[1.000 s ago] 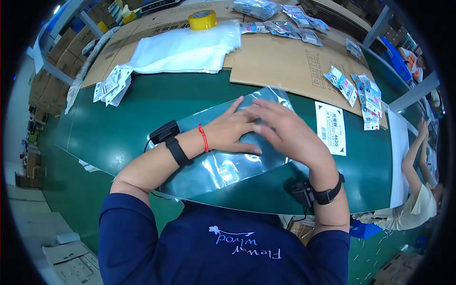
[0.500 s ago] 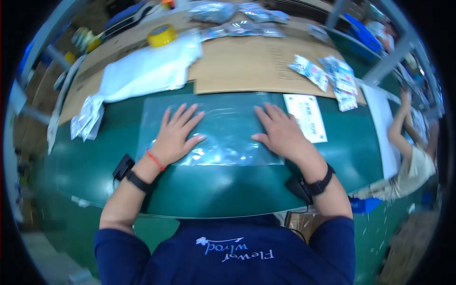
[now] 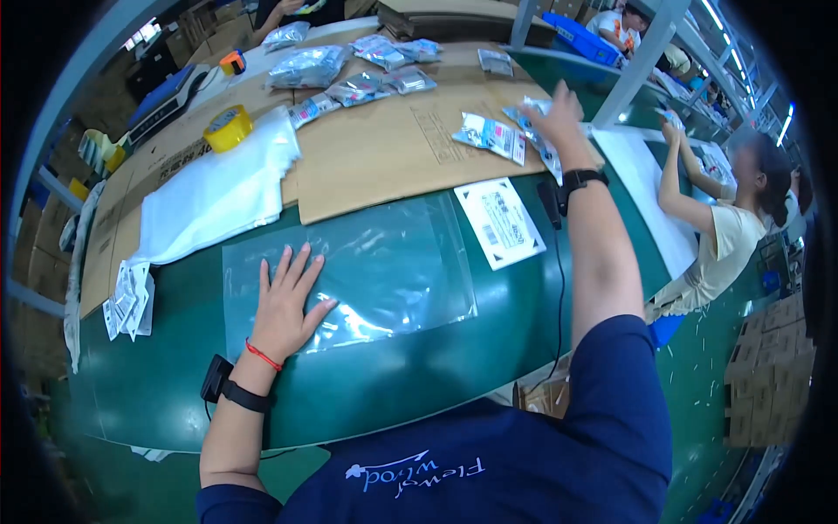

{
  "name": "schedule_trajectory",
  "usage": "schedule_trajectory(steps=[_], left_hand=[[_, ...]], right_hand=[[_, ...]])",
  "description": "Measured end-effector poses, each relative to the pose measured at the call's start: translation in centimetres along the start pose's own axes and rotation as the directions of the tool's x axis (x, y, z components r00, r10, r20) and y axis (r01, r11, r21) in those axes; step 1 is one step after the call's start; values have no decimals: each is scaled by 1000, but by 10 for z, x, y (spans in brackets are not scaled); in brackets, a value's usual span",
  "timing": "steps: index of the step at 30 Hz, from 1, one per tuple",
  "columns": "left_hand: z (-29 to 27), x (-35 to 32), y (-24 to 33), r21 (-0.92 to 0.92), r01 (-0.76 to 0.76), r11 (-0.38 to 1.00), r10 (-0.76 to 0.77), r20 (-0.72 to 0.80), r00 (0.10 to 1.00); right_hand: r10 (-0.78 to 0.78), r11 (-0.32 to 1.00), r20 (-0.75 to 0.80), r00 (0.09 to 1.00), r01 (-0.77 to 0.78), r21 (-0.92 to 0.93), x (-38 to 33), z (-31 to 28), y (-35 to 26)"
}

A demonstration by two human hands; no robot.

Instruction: The person places a label and USB chargers into a plastic bag by hand, sets it aside, and repeats the process with a second bag.

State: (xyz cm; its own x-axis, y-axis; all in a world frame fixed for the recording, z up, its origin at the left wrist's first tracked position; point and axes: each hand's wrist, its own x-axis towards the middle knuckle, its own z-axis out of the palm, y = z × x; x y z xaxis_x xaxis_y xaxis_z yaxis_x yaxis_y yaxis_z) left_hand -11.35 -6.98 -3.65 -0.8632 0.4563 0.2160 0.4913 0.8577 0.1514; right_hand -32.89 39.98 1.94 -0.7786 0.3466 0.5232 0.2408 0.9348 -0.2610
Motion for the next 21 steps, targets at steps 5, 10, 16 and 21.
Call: schedule_trajectory(steps=[5, 10, 16, 21], left_hand=[[-2, 0, 2, -29, -11, 1000, 11, 1, 1000], [-7, -3, 2, -11, 10, 1000, -9, 31, 999], [-36, 9, 22, -106, -112, 988, 114, 13, 993], [-34, 28, 49, -310, -154, 938, 177, 47, 983]], right_hand=[[123, 992, 395, 910, -100, -78, -18, 33, 39], [-56, 998, 558, 828, 54, 20, -52, 23, -31], [-183, 974, 668, 721, 226, 23, -68, -14, -104], [-433, 861, 452, 779, 506, -47, -56, -31, -123]])
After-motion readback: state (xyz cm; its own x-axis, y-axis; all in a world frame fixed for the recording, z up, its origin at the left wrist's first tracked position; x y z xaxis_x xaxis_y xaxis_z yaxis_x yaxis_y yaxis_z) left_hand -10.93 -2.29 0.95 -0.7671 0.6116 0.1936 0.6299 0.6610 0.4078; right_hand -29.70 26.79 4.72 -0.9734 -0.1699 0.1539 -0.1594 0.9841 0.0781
